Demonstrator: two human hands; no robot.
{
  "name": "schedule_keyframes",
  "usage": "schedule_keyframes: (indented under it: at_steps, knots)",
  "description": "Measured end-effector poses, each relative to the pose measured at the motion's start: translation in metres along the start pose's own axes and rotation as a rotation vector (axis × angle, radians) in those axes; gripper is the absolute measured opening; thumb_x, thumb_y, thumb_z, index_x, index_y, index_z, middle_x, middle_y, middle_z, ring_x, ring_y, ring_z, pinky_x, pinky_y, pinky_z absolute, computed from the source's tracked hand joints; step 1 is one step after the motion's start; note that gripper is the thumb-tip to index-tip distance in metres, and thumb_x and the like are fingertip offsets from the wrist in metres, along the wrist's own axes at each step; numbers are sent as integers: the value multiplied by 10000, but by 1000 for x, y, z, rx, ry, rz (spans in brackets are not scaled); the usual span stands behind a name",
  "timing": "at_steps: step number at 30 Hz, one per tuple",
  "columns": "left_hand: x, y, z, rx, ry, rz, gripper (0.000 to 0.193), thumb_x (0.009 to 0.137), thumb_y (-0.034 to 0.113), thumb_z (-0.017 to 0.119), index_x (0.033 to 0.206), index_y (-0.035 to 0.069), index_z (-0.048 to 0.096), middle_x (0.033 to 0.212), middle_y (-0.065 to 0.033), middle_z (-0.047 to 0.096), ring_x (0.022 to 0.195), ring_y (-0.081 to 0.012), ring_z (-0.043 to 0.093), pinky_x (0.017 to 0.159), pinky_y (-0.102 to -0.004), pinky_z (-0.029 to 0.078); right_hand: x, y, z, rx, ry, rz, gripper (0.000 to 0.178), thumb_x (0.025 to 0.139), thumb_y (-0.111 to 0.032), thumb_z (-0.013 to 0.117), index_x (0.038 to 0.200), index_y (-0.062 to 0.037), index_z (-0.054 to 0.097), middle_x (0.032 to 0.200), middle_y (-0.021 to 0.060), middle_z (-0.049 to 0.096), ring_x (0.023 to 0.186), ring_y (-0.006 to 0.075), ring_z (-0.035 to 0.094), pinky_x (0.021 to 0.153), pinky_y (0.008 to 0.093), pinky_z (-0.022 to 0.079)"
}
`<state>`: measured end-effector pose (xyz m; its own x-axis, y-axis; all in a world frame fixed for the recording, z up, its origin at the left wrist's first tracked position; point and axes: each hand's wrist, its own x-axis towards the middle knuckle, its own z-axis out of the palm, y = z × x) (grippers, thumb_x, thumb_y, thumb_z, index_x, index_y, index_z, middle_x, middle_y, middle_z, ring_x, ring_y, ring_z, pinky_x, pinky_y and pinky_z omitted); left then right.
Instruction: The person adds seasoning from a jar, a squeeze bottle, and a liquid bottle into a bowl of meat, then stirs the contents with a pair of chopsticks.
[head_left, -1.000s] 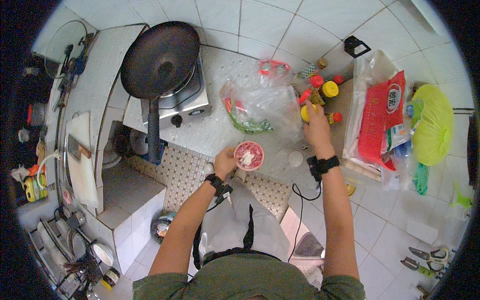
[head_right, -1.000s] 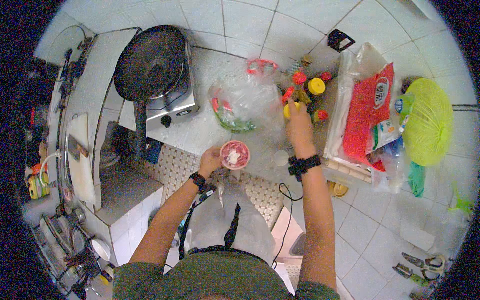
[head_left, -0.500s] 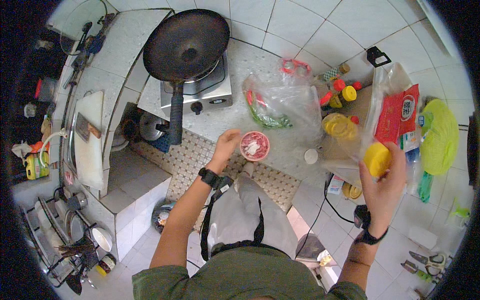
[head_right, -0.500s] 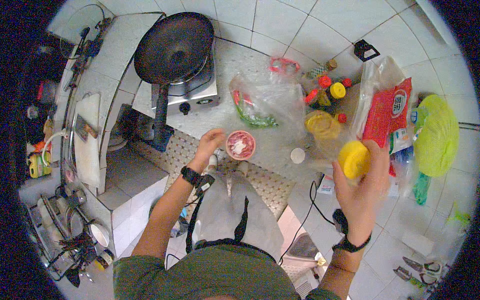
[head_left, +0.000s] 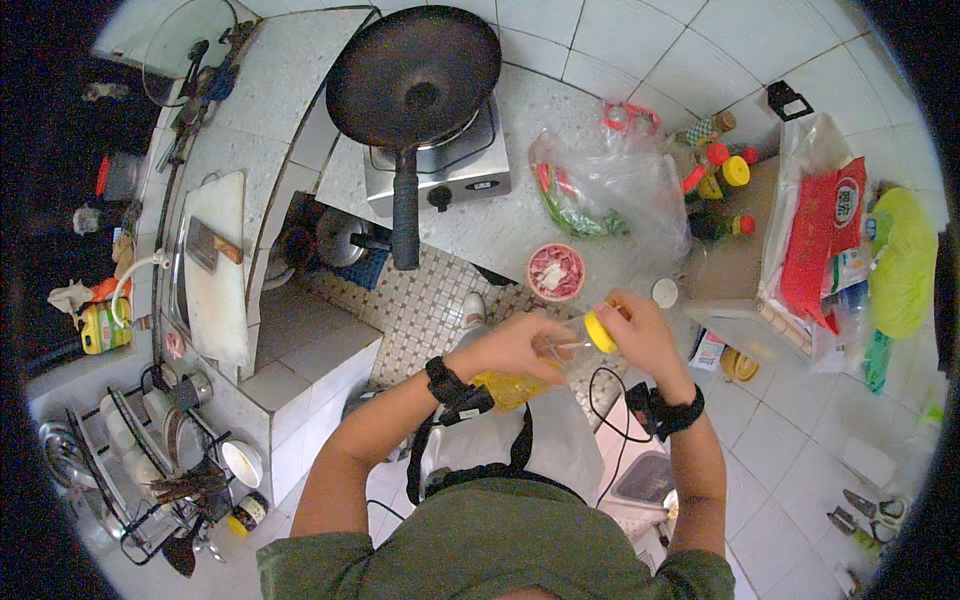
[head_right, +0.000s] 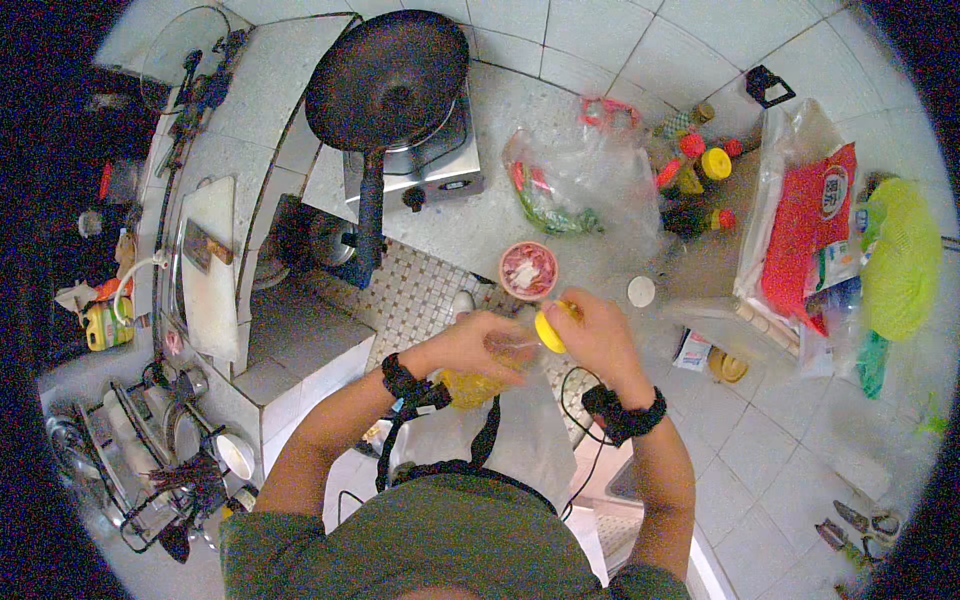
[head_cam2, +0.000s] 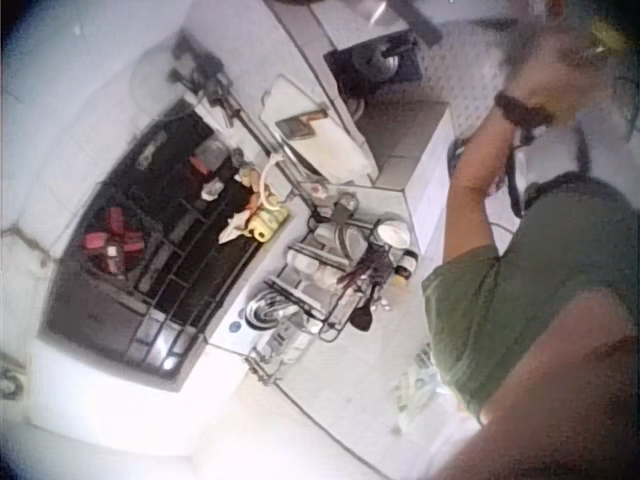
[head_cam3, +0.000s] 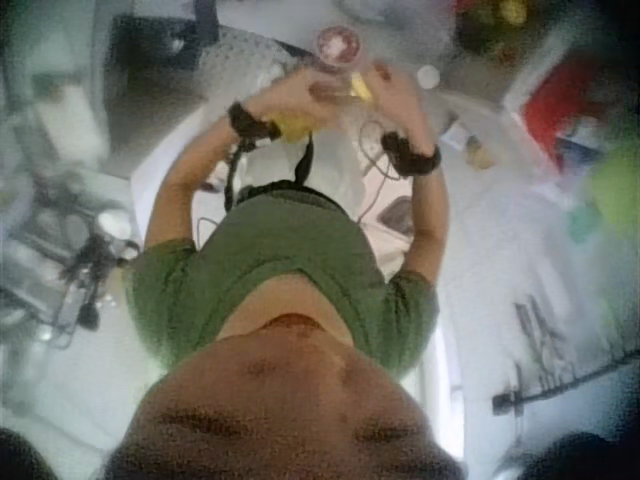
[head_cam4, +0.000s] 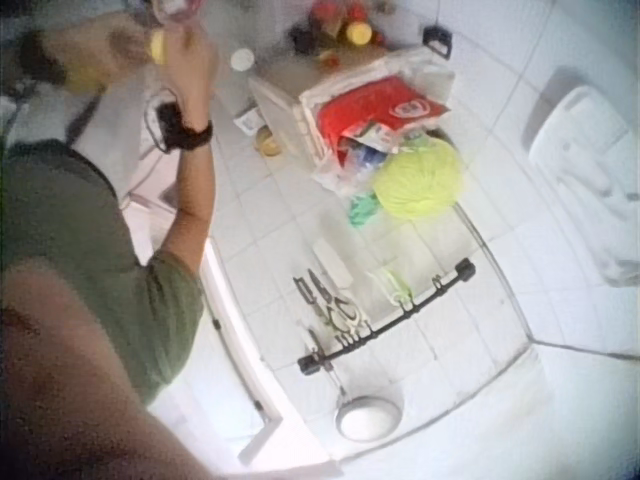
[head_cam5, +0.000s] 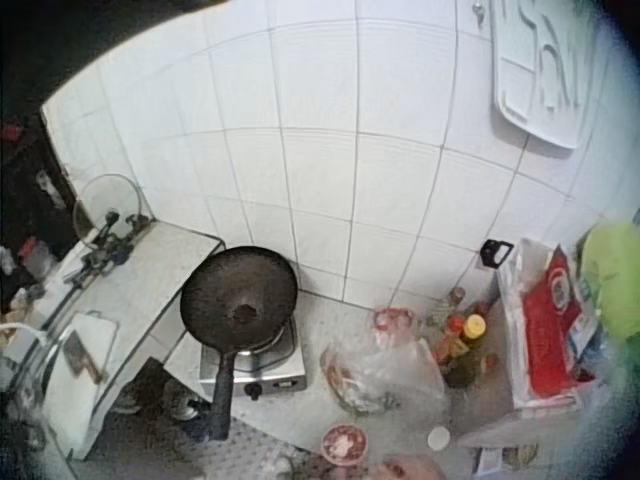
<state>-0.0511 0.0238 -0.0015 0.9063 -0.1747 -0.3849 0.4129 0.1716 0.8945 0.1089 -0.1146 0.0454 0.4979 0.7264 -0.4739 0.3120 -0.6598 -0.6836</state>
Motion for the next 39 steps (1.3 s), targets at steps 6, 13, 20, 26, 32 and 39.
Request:
schedule_keyframes:
  at_steps: [6, 13, 20, 26, 32, 39]
  knots:
    - [-8, -57, -3, -14, -177, -25, 488, 684, 177, 757, 1119, 35, 586, 998, -3, 626, 865, -84, 553, 793, -268, 452, 49, 43, 21, 778, -620, 492, 587, 839, -625, 430, 934, -74, 606, 698, 8, 609, 622, 123, 595, 556, 239, 461]
    - [11, -72, 8, -457, 89, -218, 364, 823, 189, 633, 1152, 52, 555, 1006, -5, 607, 848, -77, 554, 772, -242, 460, 16, 89, 91, 1127, -257, 578, 611, 869, -602, 385, 1135, -70, 525, 1032, 73, 575, 786, 143, 564, 626, 258, 474]
    - [17, -105, 20, -669, 178, -304, 363, 867, 261, 598, 1148, 40, 539, 1010, -27, 598, 868, -85, 576, 738, -235, 488, -22, 76, 118, 843, -196, 477, 522, 852, -495, 521, 1124, -49, 527, 970, 45, 595, 744, 118, 567, 581, 248, 483]
    - [15, -74, 8, -665, 207, -415, 406, 859, 324, 596, 1173, 80, 518, 1054, -18, 602, 902, -107, 592, 762, -281, 498, -13, 85, 124, 909, -192, 449, 441, 843, -414, 580, 1097, -54, 548, 924, 16, 599, 710, 96, 569, 545, 214, 475]
    - [21, -79, 5, -566, 254, -477, 411, 831, 327, 634, 1150, 89, 534, 1020, -7, 613, 849, -97, 602, 697, -250, 500, -8, 106, 138, 1094, -261, 461, 413, 861, -370, 572, 1143, -73, 517, 931, 6, 603, 724, 85, 568, 563, 210, 468]
    - [19, -71, 5, -417, 246, -416, 482, 765, 339, 707, 1097, 35, 536, 965, -25, 615, 816, -83, 589, 674, -220, 491, -10, 98, 126, 1170, -332, 427, 453, 867, -351, 573, 1208, -71, 473, 1050, 1, 574, 850, 86, 558, 681, 238, 479]
